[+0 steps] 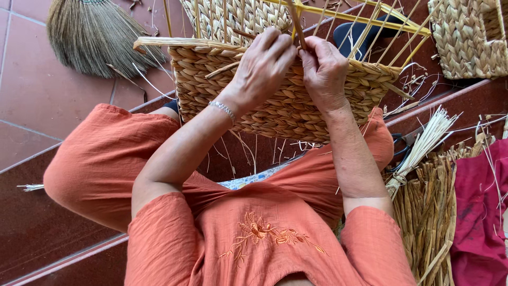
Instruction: The person weaves a basket by hand, interlacing dried plant fibers through a yellow metal frame. The person repeatedly pulls and tucks strands to build up the basket walls.
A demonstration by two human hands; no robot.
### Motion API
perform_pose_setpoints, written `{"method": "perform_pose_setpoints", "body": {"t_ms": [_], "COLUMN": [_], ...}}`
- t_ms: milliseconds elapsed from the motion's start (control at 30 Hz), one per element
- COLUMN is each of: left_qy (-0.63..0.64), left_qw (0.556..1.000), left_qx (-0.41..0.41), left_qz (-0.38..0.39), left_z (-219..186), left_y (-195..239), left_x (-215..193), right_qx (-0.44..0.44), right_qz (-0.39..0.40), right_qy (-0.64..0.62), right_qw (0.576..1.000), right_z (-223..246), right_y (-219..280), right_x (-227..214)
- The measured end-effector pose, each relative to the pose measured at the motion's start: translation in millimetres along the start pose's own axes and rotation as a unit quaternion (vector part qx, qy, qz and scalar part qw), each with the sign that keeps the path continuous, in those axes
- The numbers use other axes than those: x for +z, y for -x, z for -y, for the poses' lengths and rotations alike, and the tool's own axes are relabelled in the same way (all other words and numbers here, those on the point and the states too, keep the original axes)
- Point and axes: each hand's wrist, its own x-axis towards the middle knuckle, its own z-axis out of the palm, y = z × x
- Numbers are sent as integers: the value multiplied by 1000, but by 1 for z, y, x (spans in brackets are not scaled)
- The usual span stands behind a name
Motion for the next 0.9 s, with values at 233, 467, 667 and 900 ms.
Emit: {"method": "perform_pose_setpoints", "body": {"t_ms": [233, 467, 667, 900], "left_qy": [47, 152, 213, 495], "left_qw": [954, 964, 940, 794], "left_qx": [-203, -201, -239, -350], "left_qz": [215, 83, 118, 52], "left_z": [39, 57, 50, 45], "left_y": [-28, -34, -33, -35], "left_x": [61, 60, 51, 35], "right_qx": [67, -44, -10, 113], "right_qz": [-40, -79, 43, 269], "right_qy": [-89, 58, 129, 126], "right_qw": [993, 994, 991, 948], "right_z": [-2, -12, -23, -27], "right_y": [4, 1, 2, -16], "right_x": [10, 26, 27, 12]}}
